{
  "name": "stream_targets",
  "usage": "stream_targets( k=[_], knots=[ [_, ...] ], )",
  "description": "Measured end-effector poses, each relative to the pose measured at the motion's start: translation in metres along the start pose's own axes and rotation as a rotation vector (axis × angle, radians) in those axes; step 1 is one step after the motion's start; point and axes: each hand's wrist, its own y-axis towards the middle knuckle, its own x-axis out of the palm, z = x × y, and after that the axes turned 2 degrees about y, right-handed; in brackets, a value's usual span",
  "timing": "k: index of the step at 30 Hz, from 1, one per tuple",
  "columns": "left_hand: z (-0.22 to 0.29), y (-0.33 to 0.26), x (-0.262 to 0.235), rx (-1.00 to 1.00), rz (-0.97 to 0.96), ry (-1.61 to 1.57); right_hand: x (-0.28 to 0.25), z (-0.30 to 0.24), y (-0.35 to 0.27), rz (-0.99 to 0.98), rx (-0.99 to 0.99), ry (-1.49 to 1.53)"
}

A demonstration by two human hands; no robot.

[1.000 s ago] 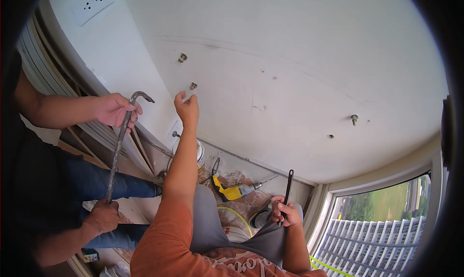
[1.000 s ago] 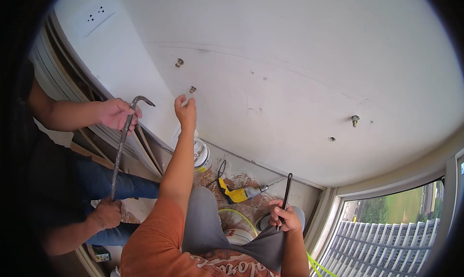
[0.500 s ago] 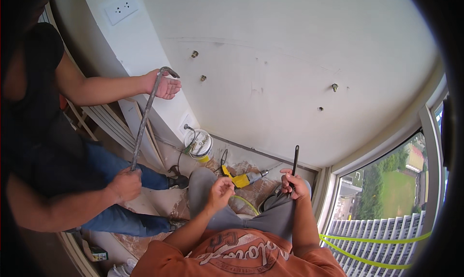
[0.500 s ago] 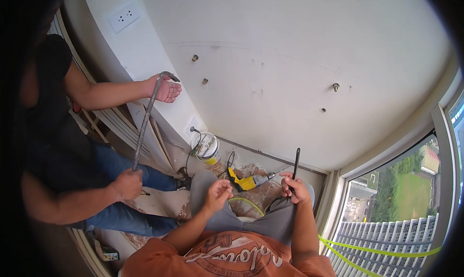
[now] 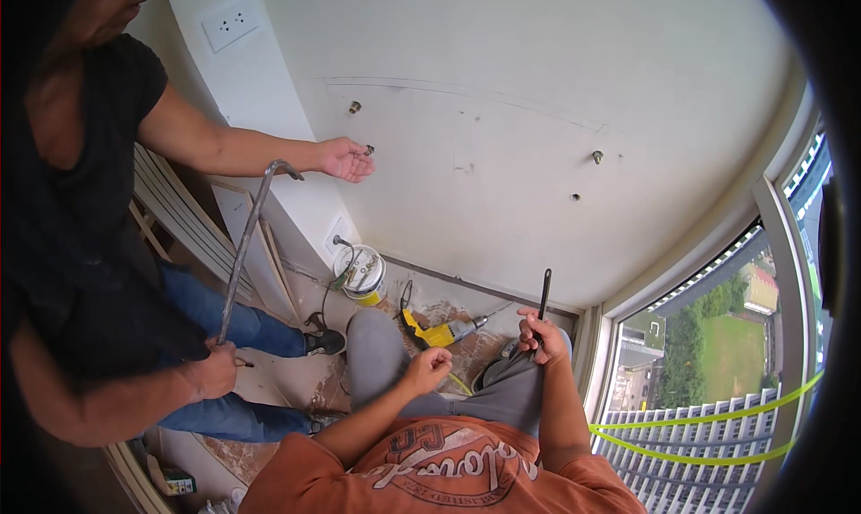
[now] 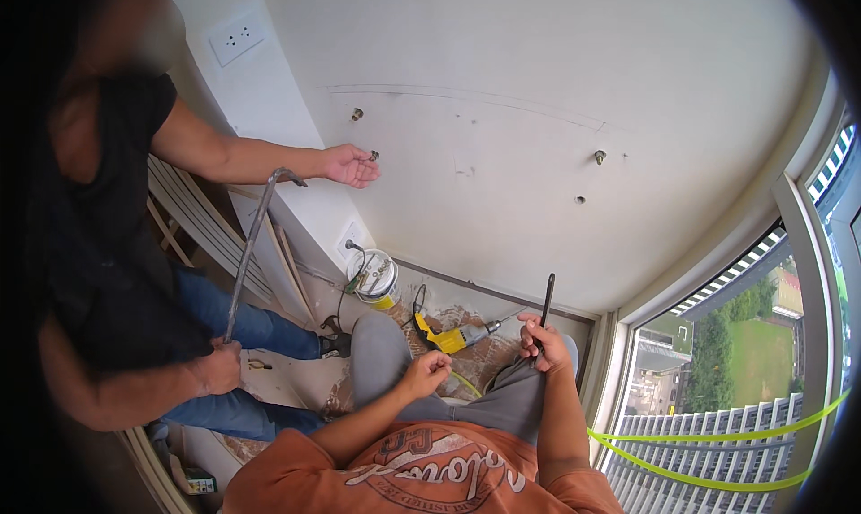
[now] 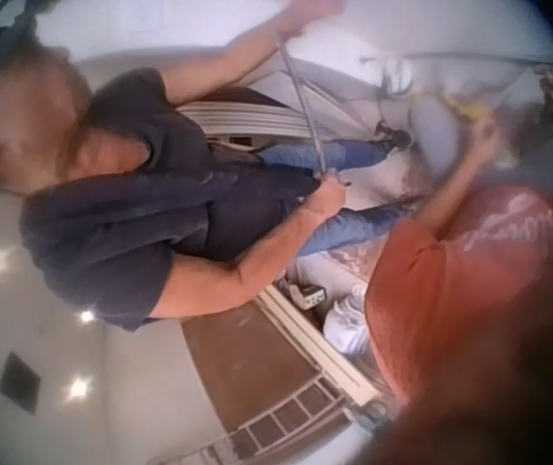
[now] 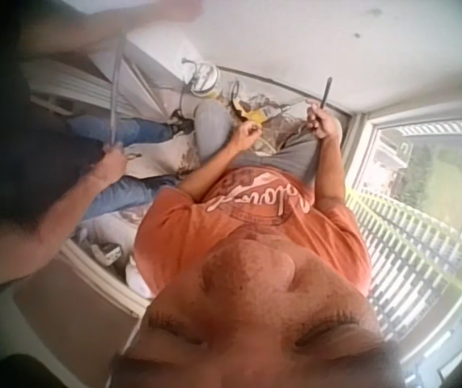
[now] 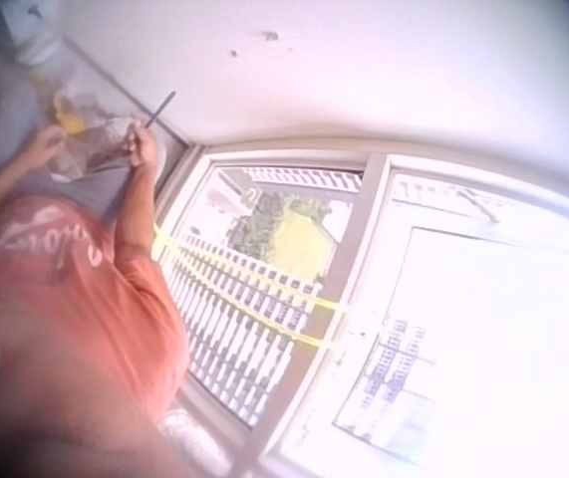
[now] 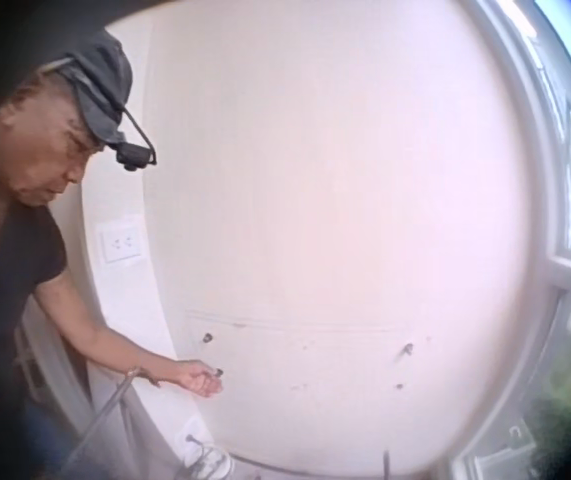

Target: The person drills holes into the ceiling using a yellow power drill, then inserts and tightens metal fixtures with a wrench. A second person assists by handing over tools and fixtures. The task involves repeated drilling and fastening of ceiling hardware.

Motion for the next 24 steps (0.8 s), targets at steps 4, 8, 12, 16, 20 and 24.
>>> stream_targets(
  k=[4, 8, 12, 16, 20, 24],
  knots=[
    [0.0, -0.001, -0.001, -0.047, -0.032, -0.011, 0.002, 0.0, 0.001, -0.006, -0.002, -0.009],
    [-0.003, -0.001, -0.002, -0.044, -0.023, -0.03, 0.004, 0.0, 0.003, -0.009, 0.004, -0.006],
    [0.0, 0.004, -0.003, -0.064, -0.011, -0.019, 0.005, -0.001, 0.005, -0.023, -0.002, -0.026],
    [0.007, 0.045, -0.029, 0.018, 0.027, 0.071, 0.005, -0.002, 0.007, -0.031, 0.0, -0.017],
    [0.077, 0.169, -0.108, 0.128, 0.331, 0.401, 0.005, -0.005, 0.006, -0.054, 0.015, -0.001],
    [0.141, 0.284, -0.19, -0.054, 0.747, 0.616, 0.006, -0.005, 0.004, -0.031, 0.032, 0.021]
  ],
)
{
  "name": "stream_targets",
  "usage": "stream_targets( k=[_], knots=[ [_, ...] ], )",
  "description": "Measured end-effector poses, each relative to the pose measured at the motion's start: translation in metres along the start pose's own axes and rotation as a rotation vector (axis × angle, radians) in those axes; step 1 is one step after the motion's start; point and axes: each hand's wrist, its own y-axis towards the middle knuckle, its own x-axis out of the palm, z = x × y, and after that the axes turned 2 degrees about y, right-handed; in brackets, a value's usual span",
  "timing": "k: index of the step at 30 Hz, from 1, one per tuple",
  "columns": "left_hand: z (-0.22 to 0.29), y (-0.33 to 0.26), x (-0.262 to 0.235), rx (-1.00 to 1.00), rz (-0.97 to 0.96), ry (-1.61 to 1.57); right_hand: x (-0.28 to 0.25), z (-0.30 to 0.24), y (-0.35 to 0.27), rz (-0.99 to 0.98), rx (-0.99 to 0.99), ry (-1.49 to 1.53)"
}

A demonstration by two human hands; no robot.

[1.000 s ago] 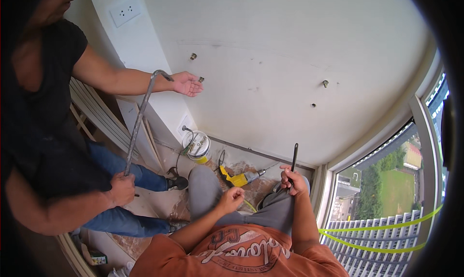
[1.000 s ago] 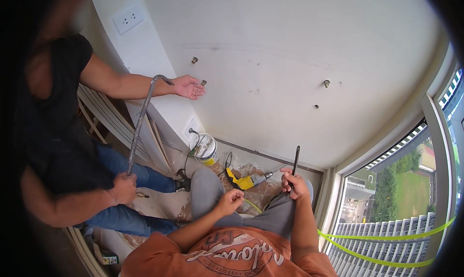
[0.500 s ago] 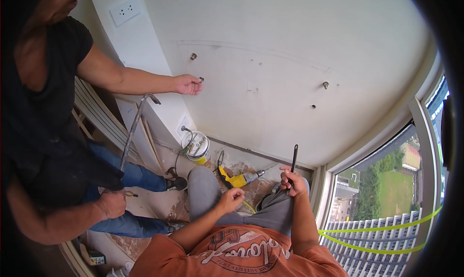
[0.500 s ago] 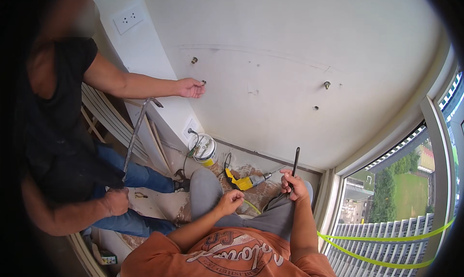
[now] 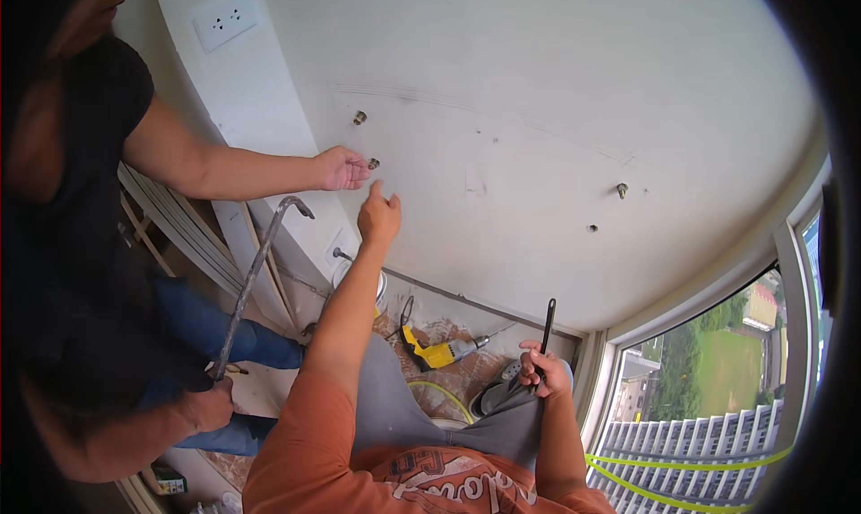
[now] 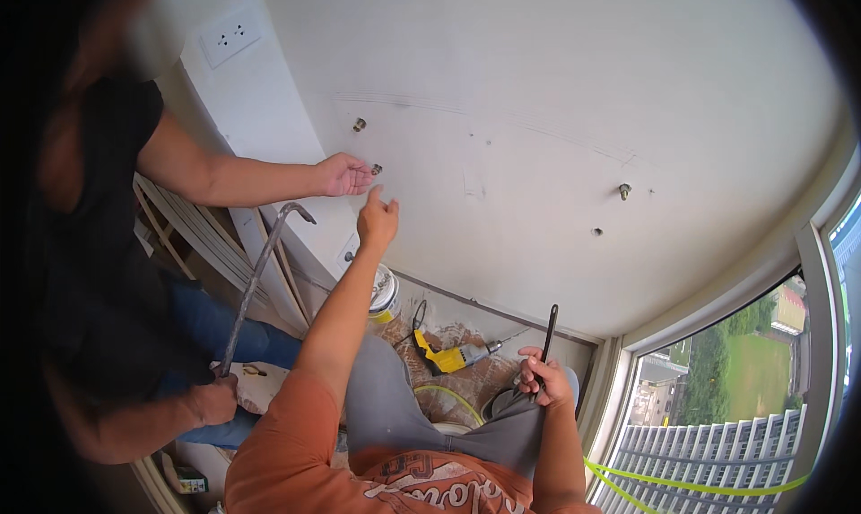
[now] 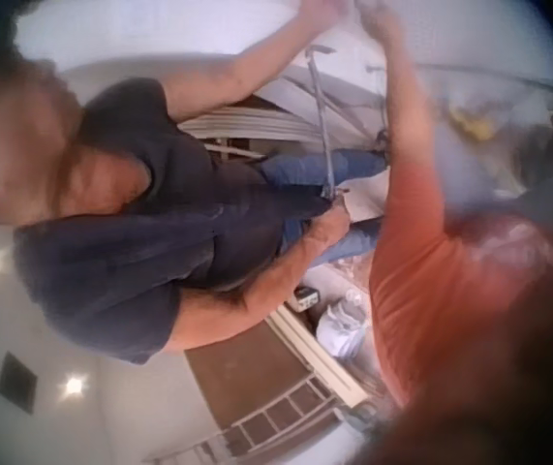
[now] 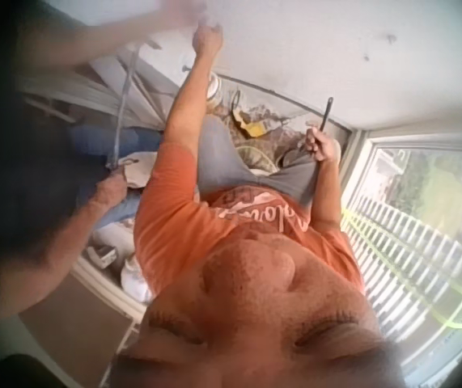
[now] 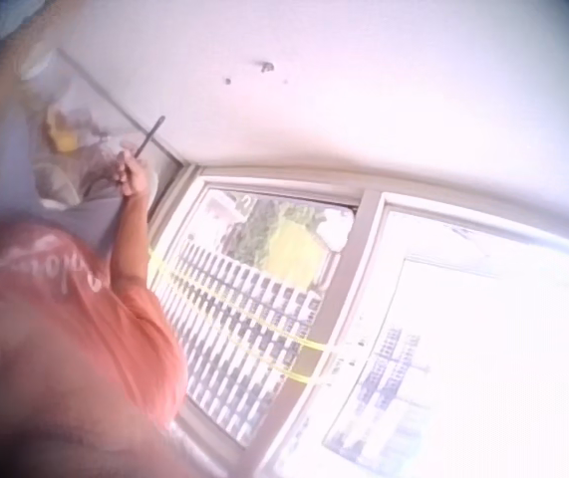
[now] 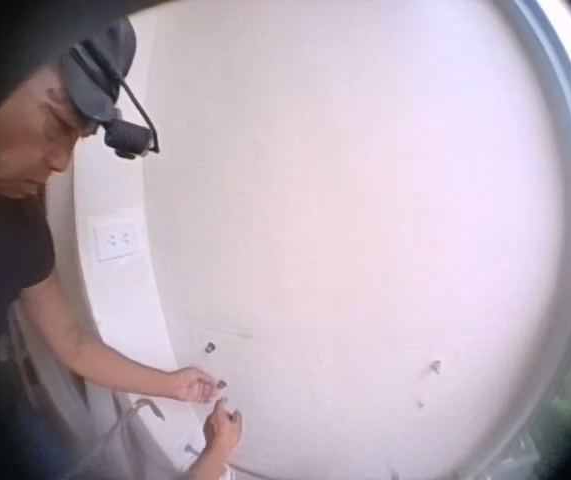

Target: The person drills holes into the ceiling using a yellow power drill, then inserts and tightens metal fixtures with a wrench. A second person assists by handing over tools and fixtures. The task involves repeated drilling and fastening of ceiling hardware.

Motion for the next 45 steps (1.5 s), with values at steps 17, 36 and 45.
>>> stream_targets(
  k=[17, 36, 45],
  knots=[
    [-0.05, 0.097, 0.041, -0.018, 0.278, -0.166, -0.004, -0.005, 0.023, -0.086, 0.069, 0.086],
    [-0.067, -0.129, 0.027, 0.045, -0.158, -0.433, 0.0, -0.001, 0.014, -0.053, 0.047, 0.021],
    [-0.058, -0.348, 0.007, -0.008, -0.764, -0.614, -0.005, 0.001, 0.003, 0.005, 0.003, -0.032]
  ],
)
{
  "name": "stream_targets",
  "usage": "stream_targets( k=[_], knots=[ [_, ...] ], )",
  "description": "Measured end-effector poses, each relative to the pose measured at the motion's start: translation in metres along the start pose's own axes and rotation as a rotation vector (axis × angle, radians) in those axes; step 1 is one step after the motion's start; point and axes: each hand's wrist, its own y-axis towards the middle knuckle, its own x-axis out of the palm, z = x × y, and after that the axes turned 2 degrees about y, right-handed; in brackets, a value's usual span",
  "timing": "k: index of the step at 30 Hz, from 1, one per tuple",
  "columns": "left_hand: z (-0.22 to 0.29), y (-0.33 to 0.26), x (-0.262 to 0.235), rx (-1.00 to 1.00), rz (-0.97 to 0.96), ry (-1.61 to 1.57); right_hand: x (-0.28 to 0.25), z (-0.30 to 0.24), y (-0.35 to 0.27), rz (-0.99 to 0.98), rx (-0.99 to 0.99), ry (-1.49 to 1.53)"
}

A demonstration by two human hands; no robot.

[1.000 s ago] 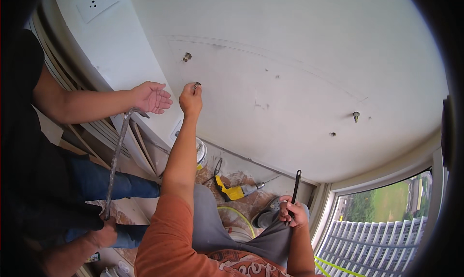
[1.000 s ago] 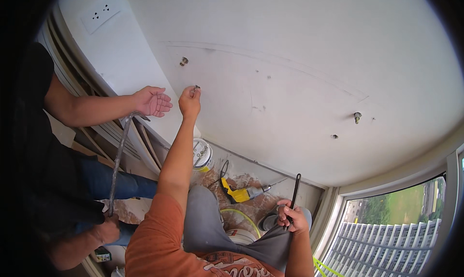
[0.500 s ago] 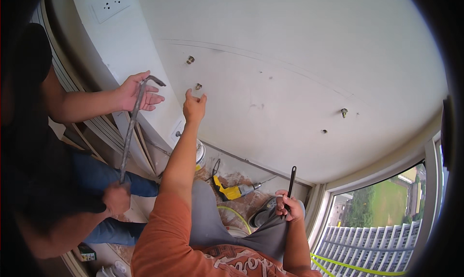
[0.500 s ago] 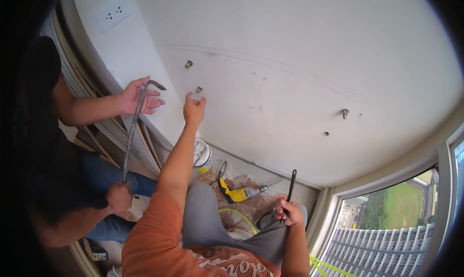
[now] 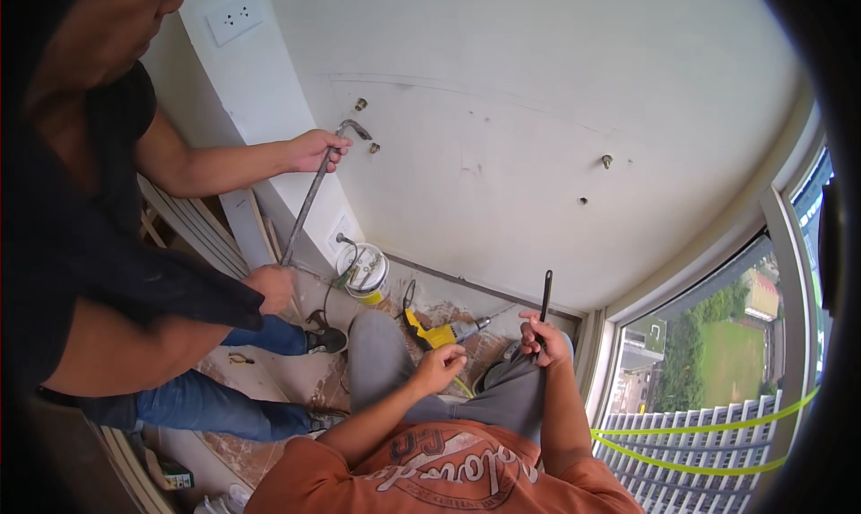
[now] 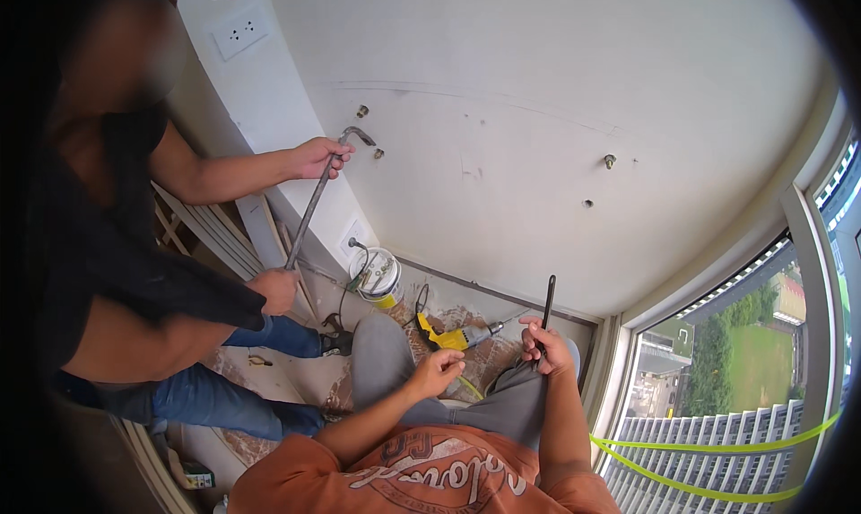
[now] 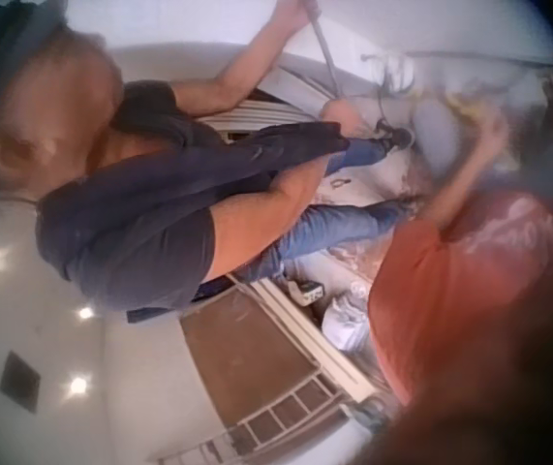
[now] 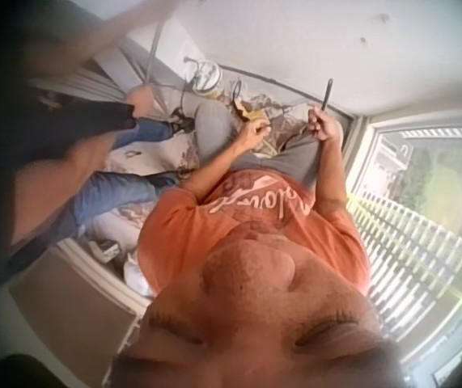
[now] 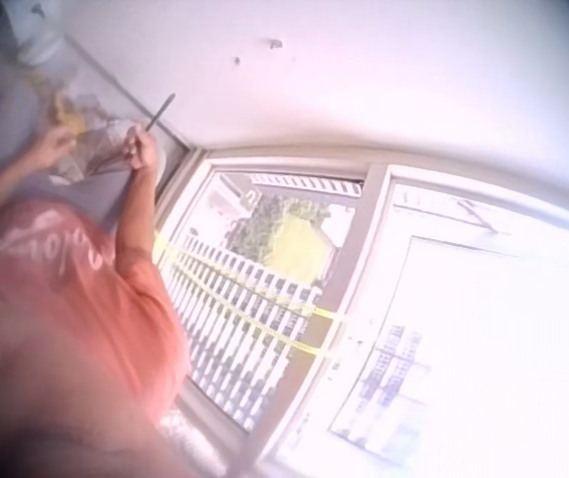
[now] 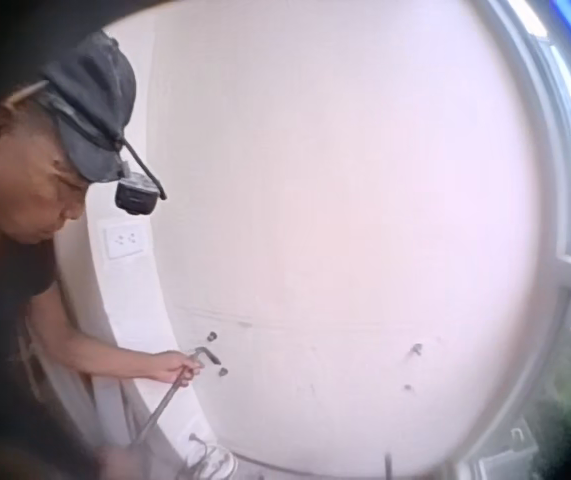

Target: The person drills holes into the ceiling using a yellow power drill, then inserts and tightens metal fixtures with a wrench. A second person assists by handing over tools and fixtures. The task involves repeated drilling and fastening of ceiling hardware.

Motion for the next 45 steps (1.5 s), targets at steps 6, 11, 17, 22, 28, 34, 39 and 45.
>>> stream_targets(
  k=[6, 11, 17, 22, 28, 34, 39, 45],
  knots=[
    [0.011, -0.017, 0.001, -0.004, -0.006, 0.073, 0.001, 0.004, -0.003, -0.009, -0.022, 0.012],
    [0.007, -0.016, 0.006, -0.006, -0.021, 0.045, 0.003, 0.003, -0.005, 0.011, -0.01, 0.016],
    [-0.011, -0.016, 0.012, -0.007, -0.026, 0.036, 0.001, 0.003, -0.004, -0.012, -0.003, 0.047],
    [-0.004, -0.016, 0.011, -0.022, -0.026, 0.007, -0.003, 0.003, -0.001, -0.019, -0.005, 0.021],
    [-0.003, -0.017, 0.012, -0.019, -0.029, -0.043, 0.001, 0.003, -0.001, -0.008, -0.009, -0.006],
    [0.015, -0.016, 0.009, -0.062, -0.043, -0.068, 0.005, 0.005, -0.001, 0.001, -0.015, -0.066],
    [0.031, -0.001, 0.005, 0.172, -0.011, 0.159, 0.022, 0.004, -0.003, 0.108, 0.08, -0.425],
    [0.133, 0.035, -0.019, 0.722, -0.028, 0.892, 0.073, 0.011, -0.013, -0.035, 0.2, -0.98]
  ],
)
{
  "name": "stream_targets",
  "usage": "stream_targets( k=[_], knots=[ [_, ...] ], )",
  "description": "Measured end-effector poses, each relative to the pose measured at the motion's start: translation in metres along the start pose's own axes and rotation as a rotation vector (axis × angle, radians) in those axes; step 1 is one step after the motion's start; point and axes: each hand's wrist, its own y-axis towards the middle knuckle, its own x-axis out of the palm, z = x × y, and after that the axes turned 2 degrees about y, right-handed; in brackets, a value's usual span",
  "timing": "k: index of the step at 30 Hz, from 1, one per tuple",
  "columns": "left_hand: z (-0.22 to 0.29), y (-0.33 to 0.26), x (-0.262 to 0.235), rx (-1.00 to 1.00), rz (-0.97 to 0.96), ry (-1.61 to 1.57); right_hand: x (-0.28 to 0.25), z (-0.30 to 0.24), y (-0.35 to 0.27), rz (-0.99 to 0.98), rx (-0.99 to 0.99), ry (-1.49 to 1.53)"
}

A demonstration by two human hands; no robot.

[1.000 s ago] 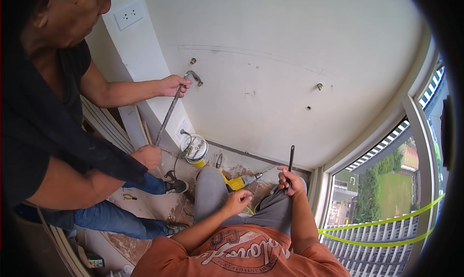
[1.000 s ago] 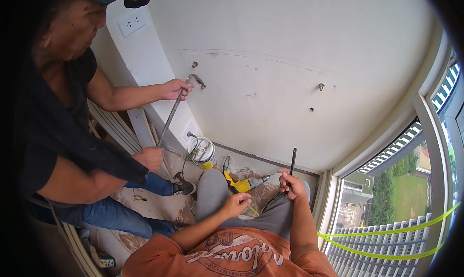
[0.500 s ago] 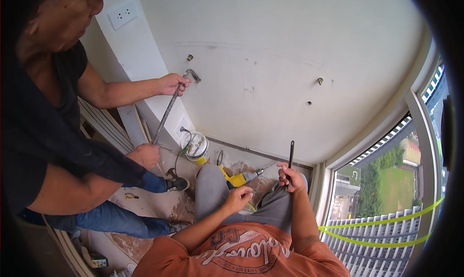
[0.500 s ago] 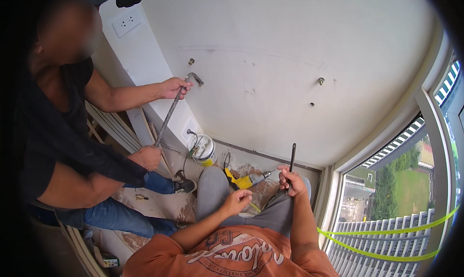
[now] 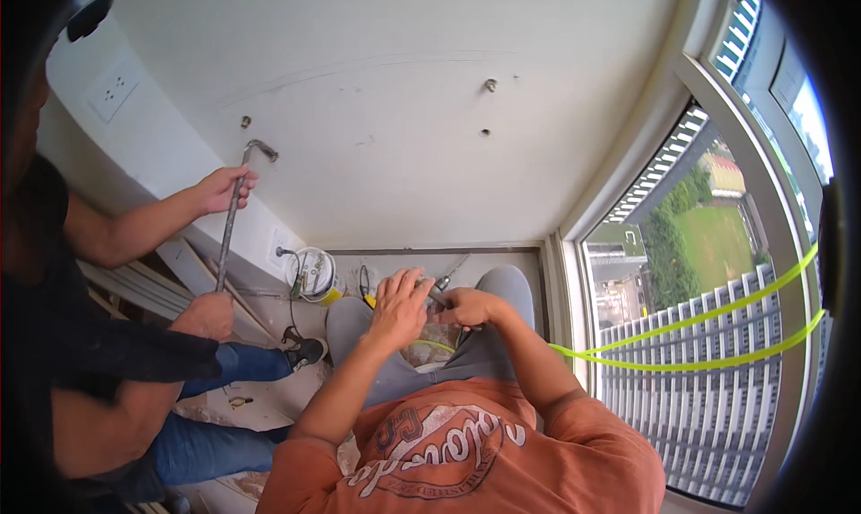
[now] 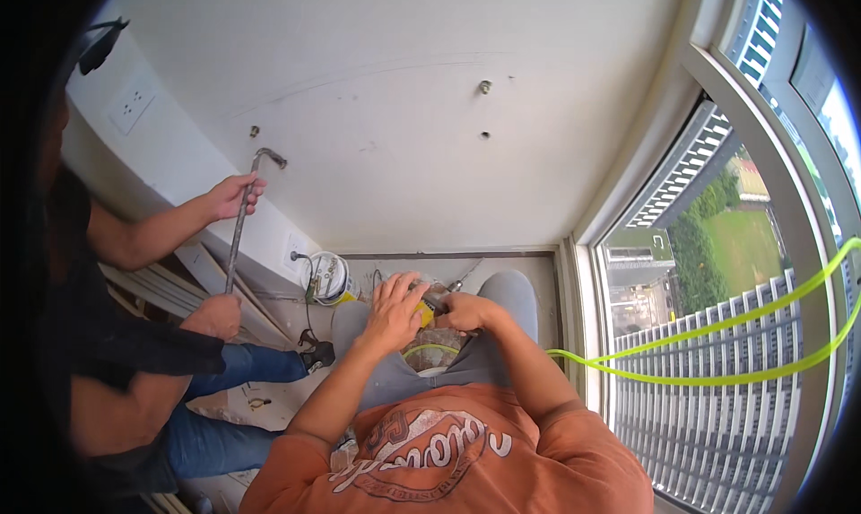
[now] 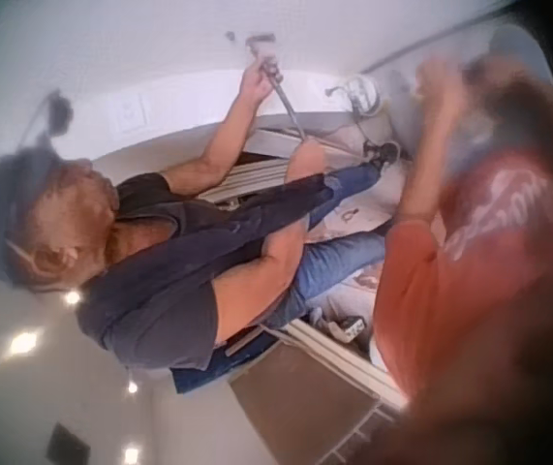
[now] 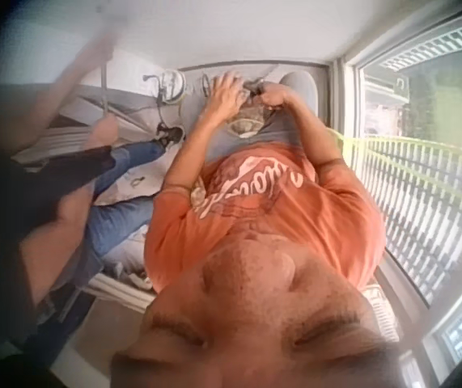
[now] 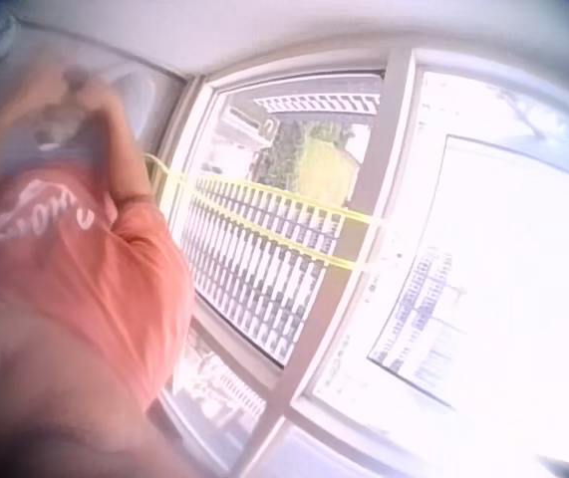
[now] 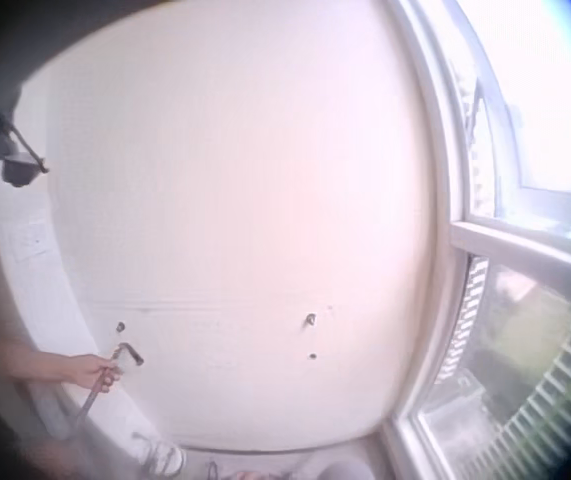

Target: The person drills holes into the ceiling using a yellow power drill, then inserts and tightens metal fixtures with a wrench. A second person assists by handing over tools and fixtures. The task involves repeated drilling and fastening of ceiling hardware.

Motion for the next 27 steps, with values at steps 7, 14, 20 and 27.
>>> stream_targets(
  k=[7, 14, 20, 27],
  knots=[
    [-0.012, 0.015, 0.025, 0.07, -0.457, -0.195, -0.028, -0.037, -0.04, -0.083, -0.029, -0.383],
    [-0.008, 0.008, 0.036, -0.035, -0.316, -0.345, -0.064, -0.004, -0.049, 0.009, -0.181, 0.464],
    [-0.013, -0.019, 0.04, -0.633, -0.404, -0.978, -0.048, 0.054, -0.042, 0.203, -0.326, 0.842],
    [0.025, -0.025, 0.054, -0.732, -0.363, -1.169, 0.003, 0.059, 0.006, -0.112, -0.333, 0.94]
  ],
)
